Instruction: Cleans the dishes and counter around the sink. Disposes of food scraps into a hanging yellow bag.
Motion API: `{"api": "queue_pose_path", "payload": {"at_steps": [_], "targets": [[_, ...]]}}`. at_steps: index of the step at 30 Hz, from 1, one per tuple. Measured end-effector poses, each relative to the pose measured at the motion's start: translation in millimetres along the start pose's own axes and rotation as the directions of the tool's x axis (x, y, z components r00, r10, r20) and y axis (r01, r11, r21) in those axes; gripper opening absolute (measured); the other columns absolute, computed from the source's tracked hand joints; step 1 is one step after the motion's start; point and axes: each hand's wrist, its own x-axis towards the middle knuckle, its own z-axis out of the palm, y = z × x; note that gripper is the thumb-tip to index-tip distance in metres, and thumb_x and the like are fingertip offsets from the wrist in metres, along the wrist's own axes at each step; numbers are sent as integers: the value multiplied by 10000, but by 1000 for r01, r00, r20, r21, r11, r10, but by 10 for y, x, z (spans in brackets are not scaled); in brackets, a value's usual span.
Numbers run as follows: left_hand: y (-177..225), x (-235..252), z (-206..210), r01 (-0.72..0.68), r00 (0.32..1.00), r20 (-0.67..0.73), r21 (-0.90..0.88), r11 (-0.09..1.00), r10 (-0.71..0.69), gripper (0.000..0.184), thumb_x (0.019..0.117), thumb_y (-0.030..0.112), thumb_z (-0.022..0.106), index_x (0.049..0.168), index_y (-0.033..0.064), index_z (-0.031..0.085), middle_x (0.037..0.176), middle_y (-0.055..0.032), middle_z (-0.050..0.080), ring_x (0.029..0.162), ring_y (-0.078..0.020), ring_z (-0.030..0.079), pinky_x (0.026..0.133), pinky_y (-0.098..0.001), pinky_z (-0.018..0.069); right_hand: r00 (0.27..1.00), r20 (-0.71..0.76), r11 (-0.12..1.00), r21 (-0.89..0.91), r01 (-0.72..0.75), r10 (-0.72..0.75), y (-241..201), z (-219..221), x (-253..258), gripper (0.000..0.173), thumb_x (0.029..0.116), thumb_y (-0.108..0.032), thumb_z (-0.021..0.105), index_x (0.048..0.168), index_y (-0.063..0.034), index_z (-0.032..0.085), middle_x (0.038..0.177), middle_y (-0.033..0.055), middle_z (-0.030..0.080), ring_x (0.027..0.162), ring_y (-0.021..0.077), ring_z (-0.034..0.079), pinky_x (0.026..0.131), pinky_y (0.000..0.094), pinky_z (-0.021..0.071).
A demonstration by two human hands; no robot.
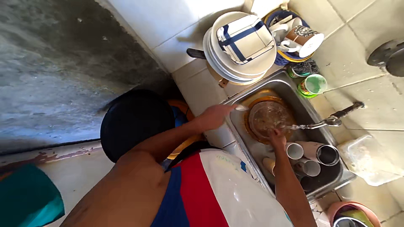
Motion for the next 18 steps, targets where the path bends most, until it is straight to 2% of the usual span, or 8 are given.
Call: {"api": "queue_pose_path", "payload": {"at_steps": [2, 3, 5, 7, 13, 15, 16, 18], "targets": [[-138, -356, -328, 212, 971, -143, 144, 967, -192, 533, 1039, 36, 489, 1547, 200, 467, 1291, -171, 671, 1159, -390, 657, 924, -613, 534, 1000, 7, 1000, -5, 23, -23, 19, 40, -49, 376, 1095, -235, 472, 1361, -22, 632, 1374, 210, 634, 1311, 314, 589, 1136, 494, 425], [-210, -475, -447, 305, 936, -238, 174, 936, -261, 508, 1028, 26, 500, 1508, 191, 521, 1245, -198, 681, 1135, -427, 656, 893, -633, 532, 1000, 12, 999, -21, 29, -29, 25, 61, -64, 373, 1096, -228, 472, 1359, -18, 633, 1376, 211, 632, 1313, 316, 587, 1138, 497, 423], [-374, -561, -597, 386, 853, -432, 144, 911, -293, 423, 1051, 39, 460, 1447, 124, 583, 1199, -225, 688, 1153, -440, 638, 938, -603, 516, 998, 30, 996, -70, 57, -55, 27, 92, -90, 363, 1094, -215, 476, 1342, -6, 639, 1360, 226, 637, 1308, 338, 585, 1130, 519, 418], [-482, -473, -705, 367, 795, -555, 115, 923, -247, 422, 1048, 20, 446, 1440, 86, 587, 1196, -227, 692, 1171, -424, 633, 981, -556, 506, 995, 75, 987, -139, 76, -66, -24, 104, -157, 367, 1099, -214, 469, 1357, -10, 631, 1376, 228, 628, 1332, 352, 566, 1146, 536, 397], [-468, 92, -838, 382, 847, -485, 268, 885, -219, 477, 1024, 3, 438, 1443, 169, 593, 1242, -176, 682, 1136, -395, 650, 891, -573, 512, 985, 131, 964, -226, 141, -113, -6, 125, -288, 370, 1104, -222, 458, 1358, -18, 634, 1365, 227, 637, 1317, 358, 581, 1142, 544, 401], [-479, 272, -831, 383, 866, -448, 304, 872, -224, 403, 1032, 20, 445, 1359, 130, 654, 1254, -185, 678, 1135, -406, 646, 920, -602, 478, 984, 143, 955, -263, 136, -101, -85, 103, -335, 382, 1105, -234, 443, 1368, -26, 627, 1357, 223, 644, 1308, 364, 588, 1134, 554, 403], [-487, 360, -811, 373, 875, -432, 316, 873, -218, 334, 1027, 20, 466, 1270, 77, 688, 1257, -208, 671, 1142, -429, 638, 936, -631, 463, 986, 151, 948, -296, 117, -74, -127, 79, -385, 390, 1106, -243, 437, 1383, -34, 615, 1368, 221, 638, 1316, 369, 582, 1135, 562, 404], [-474, 537, -727, 353, 881, -436, 350, 868, -183, 281, 1004, 16, 497, 1179, 21, 717, 1271, -245, 653, 1165, -460, 615, 968, -675, 426, 989, 150, 922, -380, 75, -19, -171, 30, -480, 413, 1099, -266, 455, 1443, -69, 570, 1430, 230, 592, 1358, 411, 542, 1134, 611, 396]]}}
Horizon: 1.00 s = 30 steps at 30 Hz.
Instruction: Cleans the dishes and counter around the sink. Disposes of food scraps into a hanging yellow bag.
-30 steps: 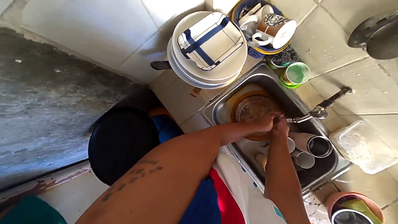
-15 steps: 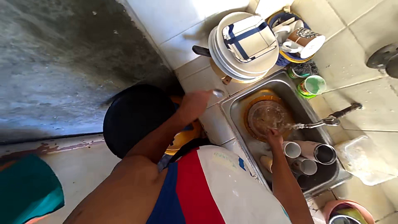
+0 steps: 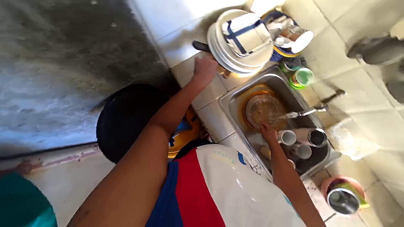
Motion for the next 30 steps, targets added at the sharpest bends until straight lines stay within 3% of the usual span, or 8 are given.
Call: {"api": "queue_pose_path", "payload": {"at_steps": [5, 8, 12, 16, 19, 23, 27, 30], "targets": [[2, 93, 136, -17, 980, -199, 49, 999, 26, 349, 1035, 332, 582, 1207, 57, 710, 1268, -206, 674, 1249, -445, 569, 1053, -711, 322, 1000, -10, 997, -71, -20, 19, 147, 327, 99, 683, 1061, -468, 504, 1645, -205, 266, 1701, 268, 82, 1553, 533, 25, 1151, 804, 104], [-94, -83, 76, -11, 973, -230, -38, 999, 2, 402, 984, 351, 666, 1302, 106, 686, 1423, -183, 590, 1400, -438, 447, 1138, -757, 191, 998, 48, 996, -80, 35, -31, 167, 588, 84, 691, 1086, -533, 368, 1660, -184, 207, 1703, 274, 36, 1542, 559, -37, 1141, 822, 36], [-258, -583, 167, -7, 907, -415, -193, 981, -75, 358, 1055, 246, 498, 1347, 111, 655, 1333, -210, 623, 1244, -422, 561, 1017, -645, 400, 994, -101, 998, -59, 37, -42, 336, 757, 207, 696, 1055, -631, 340, 1632, -243, 318, 1723, 211, 51, 1557, 522, -53, 1147, 817, 17], [46, -962, 855, -437, 801, -577, -379, 816, 160, 303, 995, 89, 568, 1217, -116, 585, 1146, -283, 627, 938, -282, 666, 809, -392, 588, 968, -185, 985, 62, -162, 171, 287, 421, 515, 749, 1036, -569, 468, 1623, -128, 316, 1697, 289, -64, 1547, 531, -115, 1180, 789, -8], [729, -888, 1235, -456, 887, -175, -493, 741, 428, 392, 982, 154, 631, 1306, -65, 618, 1276, -267, 636, 1136, -327, 676, 952, -435, 585, 938, -250, 971, 62, -232, 240, 232, 302, 857, 867, 1020, -651, 406, 1620, -40, 275, 1679, 336, -2, 1553, 519, -103, 1194, 744, -99], [1504, -213, 1863, 227, 843, 502, -659, 717, 194, 870, 937, 252, 754, 1599, -5, 253, 1637, -282, 233, 1473, -405, 342, 1161, -529, 384, 909, -317, 957, 185, -222, 272, 250, 38, 1234, 842, 1026, -487, 508, 1672, -156, 81, 1703, 252, -114, 1551, 525, -108, 1151, 812, -47], [1801, 221, 2367, 443, 848, 518, -577, 686, -112, 472, 960, 210, 704, 1345, -34, 584, 1365, -319, 536, 1245, -434, 552, 1019, -579, 486, 872, -425, 970, 131, -204, 241, 379, 35, 1376, 880, 997, -572, 522, 1669, -163, 127, 1720, 224, -29, 1563, 514, 11, 1156, 779, 171], [1900, 248, 2394, 425, 857, 500, -554, 716, -122, 443, 962, 196, 695, 1331, -17, 578, 1316, -283, 586, 1234, -410, 570, 1025, -569, 486, 860, -435, 963, 98, -249, 267, 385, 31, 1384, 863, 987, -578, 537, 1658, -158, 192, 1715, 234, 70, 1556, 512, 108, 1156, 750, 225]]}}
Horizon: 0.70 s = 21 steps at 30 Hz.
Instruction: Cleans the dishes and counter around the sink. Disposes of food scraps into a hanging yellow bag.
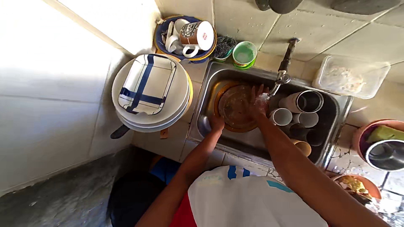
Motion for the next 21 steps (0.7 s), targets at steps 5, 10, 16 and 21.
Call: {"api": "queue_pose_path", "payload": {"at_steps": [5, 10, 16, 21], "targets": [[-73, -24, 125, 32, 992, -118, -158, 987, -51, 396, 965, 124, 675, 1338, 22, 588, 1241, -236, 635, 1147, -360, 618, 974, -538, 517, 999, -47, 996, 90, -20, 24, -7, 28, -3, 827, 914, -529, 668, 1603, -197, 351, 1702, 230, 150, 1545, 505, 156, 1135, 754, 238], [-180, -41, 170, 77, 985, -128, -277, 958, -116, 482, 974, 114, 677, 1411, 36, 489, 1228, -239, 595, 1081, -345, 603, 932, -504, 516, 996, 28, 967, 240, -85, 81, -64, -113, -20, 833, 919, -572, 656, 1573, -134, 383, 1676, 295, 157, 1559, 493, 109, 1176, 747, 160], [-26, -378, 145, 391, 920, 213, -490, 779, -328, 498, 1103, 229, 476, 1563, 136, 309, 1311, -260, 538, 981, -334, 628, 790, -455, 565, 992, 115, 993, 100, -64, 52, -127, -67, -182, 804, 977, -576, 567, 1562, -52, 392, 1672, 328, 113, 1543, 522, 150, 1195, 748, 127], [46, -742, -4, 513, 858, 320, -512, 689, -401, 432, 1100, 145, 455, 1489, -14, 357, 1211, -255, 539, 889, -263, 613, 772, -348, 558, 992, 128, 1000, 0, 11, -11, -145, 227, -375, 915, 993, -664, 368, 1606, 9, 269, 1701, 284, -7, 1578, 468, -31, 1188, 741, -108]]}}
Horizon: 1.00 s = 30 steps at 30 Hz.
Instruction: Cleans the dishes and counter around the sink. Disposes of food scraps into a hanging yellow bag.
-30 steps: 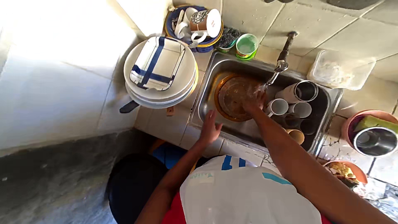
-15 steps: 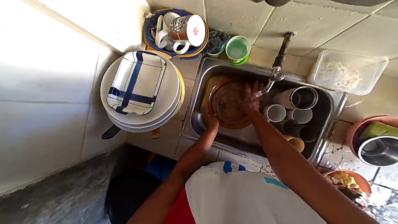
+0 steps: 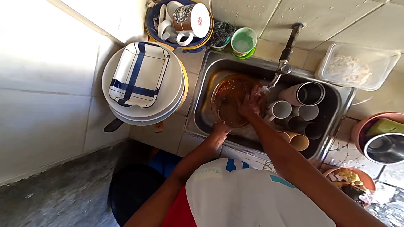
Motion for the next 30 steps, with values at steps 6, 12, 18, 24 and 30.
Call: {"api": "queue_pose_path", "payload": {"at_steps": [6, 12, 18, 24, 30], "targets": [[185, -124, -45, -446, 892, 53, -45, 894, 448, 506, 1126, 352, 348, 1598, 173, 331, 1591, -116, 416, 1406, -273, 454, 1118, -503, 405, 971, 238, 894, 440, -91, -18, -166, 130, -195, 862, 1059, -638, 277, 1590, 41, 271, 1693, 291, 84, 1582, 445, 54, 1268, 630, 44], [557, -121, -82, -593, 778, 236, -30, 805, 582, 480, 1125, 336, 362, 1563, 143, 398, 1416, -156, 589, 1188, -246, 640, 966, -411, 540, 984, -123, 855, 516, -46, 127, -142, 55, -207, 836, 1066, -586, 281, 1651, -38, 47, 1705, 268, -15, 1577, 469, -35, 1241, 679, 77], [671, -24, -256, -481, 793, 405, -43, 876, 455, 527, 1105, 506, 302, 1550, 237, 385, 1324, -94, 657, 1095, -217, 692, 921, -395, 574, 930, -312, 956, 272, -108, 194, -58, -575, 136, 893, 1030, -668, 270, 1654, -52, 105, 1691, 285, 120, 1572, 490, 12, 1187, 770, -42], [502, 490, 56, -248, 777, 553, -171, 954, 301, 555, 1102, 517, 290, 1516, 157, 373, 1265, -126, 660, 1053, -243, 695, 891, -409, 591, 921, -304, 963, 39, 266, -242, -399, -593, 66, 797, 1068, -537, 308, 1633, 7, 163, 1707, 240, 115, 1585, 437, 74, 1248, 678, 45], [614, 697, 129, -327, 677, 616, -237, 915, 402, 624, 1075, 597, 210, 1543, 212, 360, 1226, -75, 669, 1042, -173, 671, 882, -352, 576, 652, 3, 652, 11, 758, -758, -177, -351, -603, 618, 1097, -374, 325, 1603, -19, 317, 1680, 173, 283, 1574, 314, 238, 1296, 490, 137]]}}
